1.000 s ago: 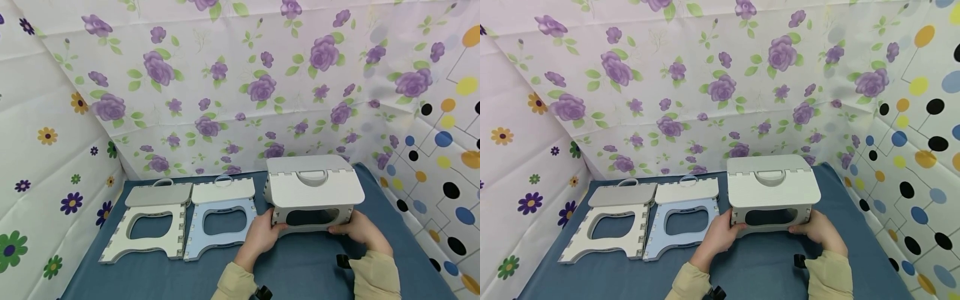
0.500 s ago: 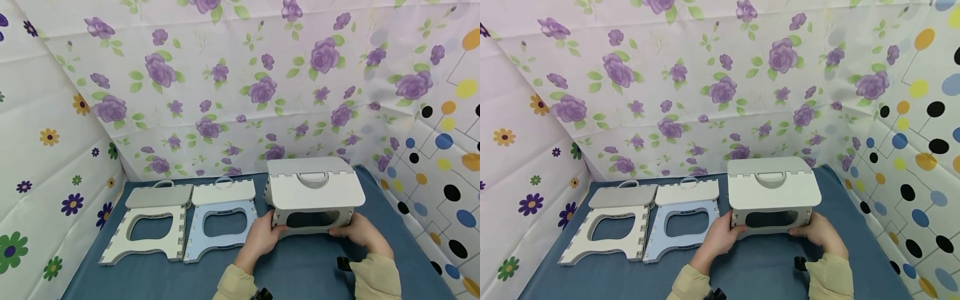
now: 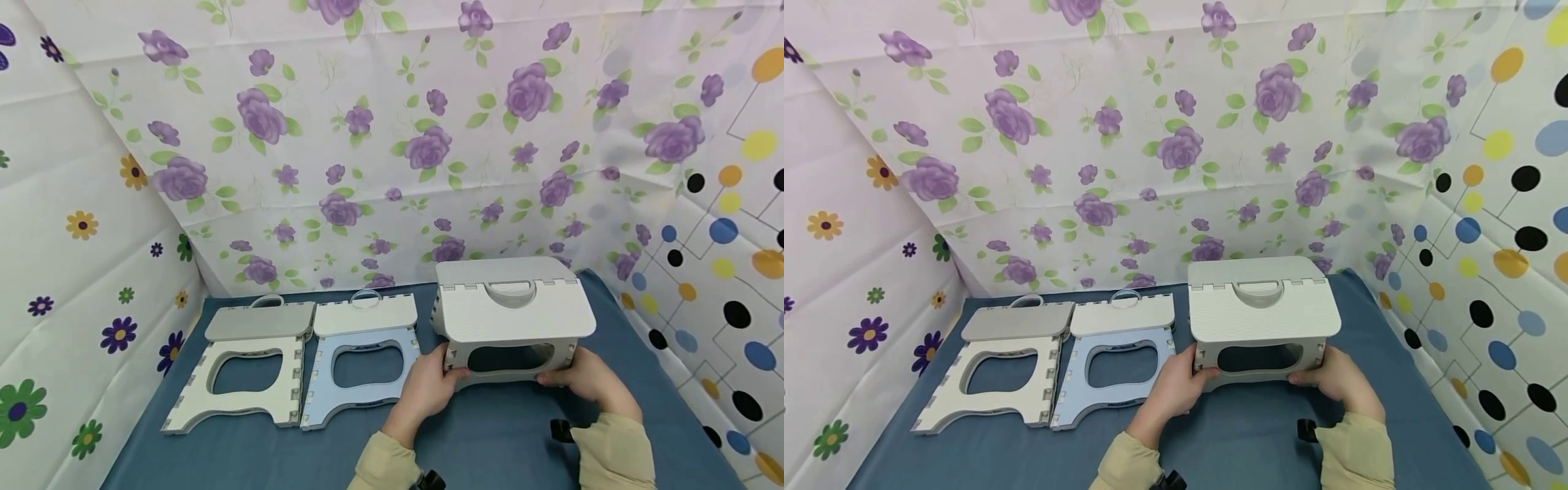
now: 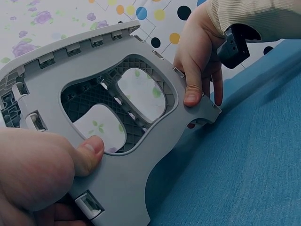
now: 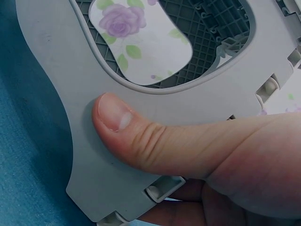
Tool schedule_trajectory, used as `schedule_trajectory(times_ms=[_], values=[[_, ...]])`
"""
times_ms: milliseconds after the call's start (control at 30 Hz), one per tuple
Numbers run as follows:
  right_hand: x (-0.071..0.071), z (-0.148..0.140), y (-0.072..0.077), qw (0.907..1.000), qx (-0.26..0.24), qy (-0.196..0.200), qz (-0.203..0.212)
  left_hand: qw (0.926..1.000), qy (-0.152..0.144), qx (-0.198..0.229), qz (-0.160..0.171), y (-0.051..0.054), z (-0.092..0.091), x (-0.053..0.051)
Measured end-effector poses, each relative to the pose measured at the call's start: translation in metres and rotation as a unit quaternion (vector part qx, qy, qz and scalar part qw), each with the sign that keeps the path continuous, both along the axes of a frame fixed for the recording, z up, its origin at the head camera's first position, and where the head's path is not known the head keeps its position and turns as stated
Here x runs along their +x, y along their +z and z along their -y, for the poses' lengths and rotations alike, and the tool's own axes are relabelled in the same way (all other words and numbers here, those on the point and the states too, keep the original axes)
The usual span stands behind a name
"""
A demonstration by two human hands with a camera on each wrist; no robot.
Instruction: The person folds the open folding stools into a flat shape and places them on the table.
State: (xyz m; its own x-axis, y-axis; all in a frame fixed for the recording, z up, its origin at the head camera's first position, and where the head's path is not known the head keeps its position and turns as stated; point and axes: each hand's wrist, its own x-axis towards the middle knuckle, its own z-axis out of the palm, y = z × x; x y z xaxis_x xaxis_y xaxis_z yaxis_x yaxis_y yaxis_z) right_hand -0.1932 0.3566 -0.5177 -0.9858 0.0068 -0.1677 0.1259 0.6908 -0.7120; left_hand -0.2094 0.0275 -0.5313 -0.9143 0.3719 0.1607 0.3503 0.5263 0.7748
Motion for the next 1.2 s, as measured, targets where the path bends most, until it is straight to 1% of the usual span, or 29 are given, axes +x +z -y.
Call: schedule_trajectory(times_ms=[433,833,967,1067,1200], values=[[-0.0021,0.0012,0.0020,1.0000,-0.003,0.000,0.002,1.0000,0.001,0.001,0.004,0.0033,0.0011,-0.0002],[0.0022,-0.0030,0.0003,0.9995,-0.001,-0.006,0.032,0.9999,-0.002,-0.001,0.011,-0.0032,-0.0011,0.0020],[0.0016,-0.0021,0.0014,0.9998,-0.007,-0.006,0.019,0.9999,-0.008,0.004,0.006,-0.0024,-0.0009,0.0002],[0.0009,-0.0010,0.0012,0.9999,-0.015,0.000,0.009,1.0000,-0.007,0.005,0.004,-0.0019,-0.0004,-0.0010],[0.0005,0.0004,0.0004,0.9998,-0.019,0.002,0.011,1.0000,-0.005,0.004,0.004,-0.0018,0.0005,-0.0010]])
